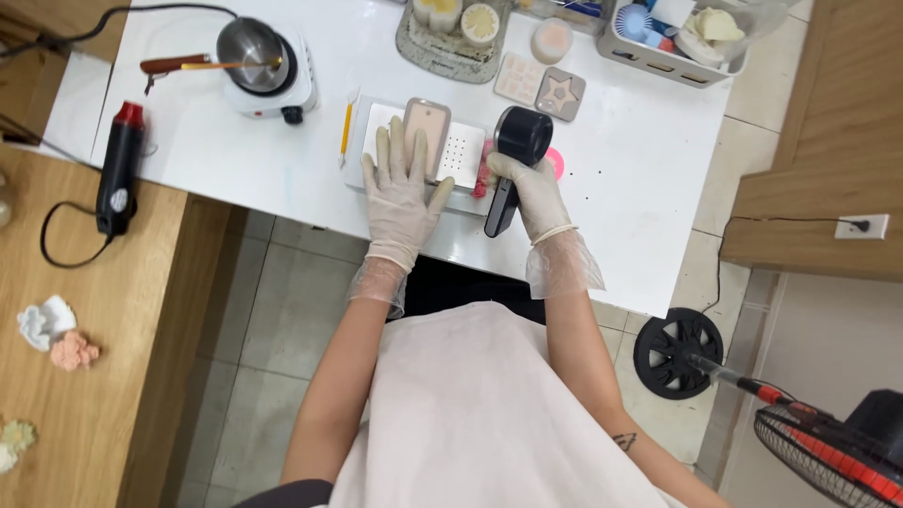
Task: The person uses a handheld heat gun to smooth the surface of a rectangular solidified block on a workbench. They repeatedly pass the heat gun over the top surface while holding the block steady with the other hand. The person briefly lifts the block to inspect it before continuing to apply heat.
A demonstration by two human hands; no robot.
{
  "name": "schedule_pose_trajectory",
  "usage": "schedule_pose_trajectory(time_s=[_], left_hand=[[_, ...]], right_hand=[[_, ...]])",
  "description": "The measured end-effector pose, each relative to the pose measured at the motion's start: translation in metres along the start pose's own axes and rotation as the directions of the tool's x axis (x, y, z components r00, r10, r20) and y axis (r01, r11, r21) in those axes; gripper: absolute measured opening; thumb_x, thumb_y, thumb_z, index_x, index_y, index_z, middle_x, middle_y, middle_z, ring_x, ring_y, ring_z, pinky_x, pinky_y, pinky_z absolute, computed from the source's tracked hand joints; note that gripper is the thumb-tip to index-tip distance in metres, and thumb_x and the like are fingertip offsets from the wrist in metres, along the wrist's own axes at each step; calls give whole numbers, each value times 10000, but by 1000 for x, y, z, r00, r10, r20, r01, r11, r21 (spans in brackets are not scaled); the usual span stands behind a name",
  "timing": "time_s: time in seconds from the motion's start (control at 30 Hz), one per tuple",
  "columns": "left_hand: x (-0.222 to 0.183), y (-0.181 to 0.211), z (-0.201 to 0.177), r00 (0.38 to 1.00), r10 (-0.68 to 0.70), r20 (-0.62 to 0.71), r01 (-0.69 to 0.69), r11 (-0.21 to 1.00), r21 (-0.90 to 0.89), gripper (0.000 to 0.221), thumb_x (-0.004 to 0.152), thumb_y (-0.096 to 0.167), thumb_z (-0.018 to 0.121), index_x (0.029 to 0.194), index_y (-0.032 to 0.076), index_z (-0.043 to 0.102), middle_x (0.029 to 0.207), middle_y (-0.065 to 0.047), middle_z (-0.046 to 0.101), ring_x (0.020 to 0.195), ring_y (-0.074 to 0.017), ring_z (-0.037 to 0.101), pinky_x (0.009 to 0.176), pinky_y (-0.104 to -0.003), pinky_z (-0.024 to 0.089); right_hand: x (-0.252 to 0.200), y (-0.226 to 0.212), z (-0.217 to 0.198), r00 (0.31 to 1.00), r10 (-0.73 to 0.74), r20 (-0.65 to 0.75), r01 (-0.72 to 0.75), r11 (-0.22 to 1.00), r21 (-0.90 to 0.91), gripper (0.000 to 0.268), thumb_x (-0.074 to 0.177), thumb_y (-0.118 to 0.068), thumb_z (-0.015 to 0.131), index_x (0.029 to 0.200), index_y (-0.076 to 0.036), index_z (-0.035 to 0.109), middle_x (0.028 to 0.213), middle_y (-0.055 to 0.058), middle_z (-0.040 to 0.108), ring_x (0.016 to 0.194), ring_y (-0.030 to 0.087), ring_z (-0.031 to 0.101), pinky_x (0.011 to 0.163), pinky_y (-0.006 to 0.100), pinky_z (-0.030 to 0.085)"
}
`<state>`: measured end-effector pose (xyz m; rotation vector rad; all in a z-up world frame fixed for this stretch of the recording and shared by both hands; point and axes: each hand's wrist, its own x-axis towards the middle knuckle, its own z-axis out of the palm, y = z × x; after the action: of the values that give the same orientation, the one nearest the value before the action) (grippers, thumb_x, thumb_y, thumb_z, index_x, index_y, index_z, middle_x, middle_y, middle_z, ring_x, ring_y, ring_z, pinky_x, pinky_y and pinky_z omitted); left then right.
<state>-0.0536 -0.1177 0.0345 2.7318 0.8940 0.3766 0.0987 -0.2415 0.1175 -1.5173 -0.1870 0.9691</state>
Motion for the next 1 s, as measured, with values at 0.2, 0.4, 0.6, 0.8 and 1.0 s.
schedule_pose_trajectory(time_s=[0.2,0.4,0.6,0.8,1.0], left_hand=[[3,0,-7,999,41,0,-41,999,-15,775,998,577,575,1626,184,347,1699,-209,153,1564,-414,160,1237,-625,166],[5,-2,-5,1000,25,12,-25,1000,-6,751,1018,577,566,1631,203,347,1706,-204,150,1574,-416,159,1246,-621,160],[17,4,-5,998,33,55,-33,999,1,737,1026,566,541,1637,206,339,1706,-204,153,1568,-419,149,1246,-616,136],[13,-3,-10,995,15,99,-14,1000,-6,707,1019,562,529,1627,261,331,1692,-202,133,1564,-409,134,1243,-606,117],[12,-7,-10,995,-71,71,71,997,8,777,1026,597,503,1650,193,277,1706,-205,122,1579,-403,96,1260,-597,109]], right_hand=[[23,16,-9,999,17,-28,-13,991,133,176,844,-141,708,942,3,688,774,60,669,697,157,633,681,313,523],[31,32,-9,998,31,-45,-24,987,157,190,843,-146,710,953,9,699,768,65,678,696,159,645,668,311,529],[22,16,2,996,38,-84,-28,992,119,185,831,-153,701,921,8,689,734,55,656,659,153,631,645,303,526],[23,9,18,993,60,-99,-49,993,108,186,833,-169,701,931,-11,697,739,31,647,671,128,606,639,284,498],[24,10,29,997,51,-63,-48,997,59,197,822,-173,720,939,-18,692,756,13,647,697,112,601,663,271,493]])
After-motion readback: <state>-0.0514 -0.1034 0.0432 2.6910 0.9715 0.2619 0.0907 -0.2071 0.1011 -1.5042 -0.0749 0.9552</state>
